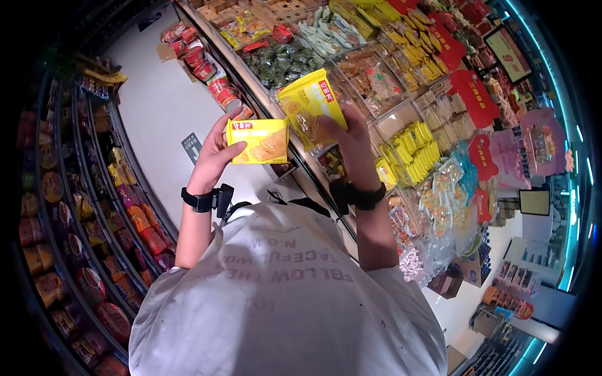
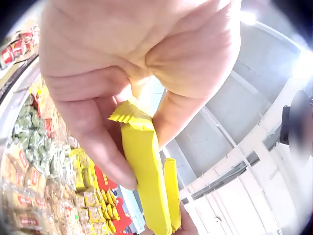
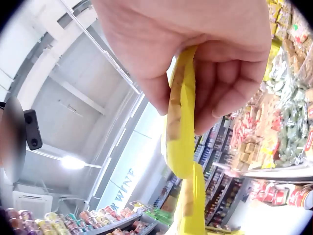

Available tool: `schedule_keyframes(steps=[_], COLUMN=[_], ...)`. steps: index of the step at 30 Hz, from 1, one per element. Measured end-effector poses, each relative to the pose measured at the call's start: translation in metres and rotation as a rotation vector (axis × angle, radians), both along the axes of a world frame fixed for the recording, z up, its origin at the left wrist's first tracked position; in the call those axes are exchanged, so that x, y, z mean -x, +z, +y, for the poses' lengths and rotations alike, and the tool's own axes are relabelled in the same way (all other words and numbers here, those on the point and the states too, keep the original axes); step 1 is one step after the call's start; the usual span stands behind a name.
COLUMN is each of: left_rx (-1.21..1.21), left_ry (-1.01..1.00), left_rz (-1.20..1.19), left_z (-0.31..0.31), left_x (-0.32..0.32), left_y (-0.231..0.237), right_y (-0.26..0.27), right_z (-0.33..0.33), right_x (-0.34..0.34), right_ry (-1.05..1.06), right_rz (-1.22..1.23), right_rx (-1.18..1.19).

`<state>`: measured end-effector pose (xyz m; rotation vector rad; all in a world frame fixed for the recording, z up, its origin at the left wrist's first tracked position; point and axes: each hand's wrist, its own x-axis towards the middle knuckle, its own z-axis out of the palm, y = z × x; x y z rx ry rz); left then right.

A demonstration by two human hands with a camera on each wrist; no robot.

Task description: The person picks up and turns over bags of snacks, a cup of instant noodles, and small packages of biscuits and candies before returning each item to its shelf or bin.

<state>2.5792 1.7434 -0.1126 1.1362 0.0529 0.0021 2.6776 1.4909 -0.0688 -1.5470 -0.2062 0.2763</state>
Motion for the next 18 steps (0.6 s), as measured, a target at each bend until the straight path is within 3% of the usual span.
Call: schedule_keyframes(steps=[3,10,13,14,16,18], left_rx=[-0.054,-0.064,-0.032,-0.031,-0.032,0.157], left_ry=[0.087,0.233,0.267,0.271,0.199,0.147], left_rz=[-0.047,-0.120,-0.078,-0.083,-0.005,-0.007], left_z=[0.011,0.016,0.011,0.010,0.007,0.001], left_x=[0.020,0.050,0.055,0.057,0.057,0.055], left_y=[0.000,0.001,0.001,-0.001,-0.007,-0.019], right_y=[0.003,0.033,0.029,0.020,0.001,-0.013], right_z=[0.018,0.043,0.044,0.048,0.059,0.063], right_x=[0.005,0.018,0.012,0.011,0.012,0.022], right_ry=[0.144,0.261,0.555,0.559,0.675,0.647], right_rz=[-0.147,-0.053,-0.051,-0.056,-0.645,-0.632], right_rx=[0.040,-0.024,0.220,0.223,0.241,0.231])
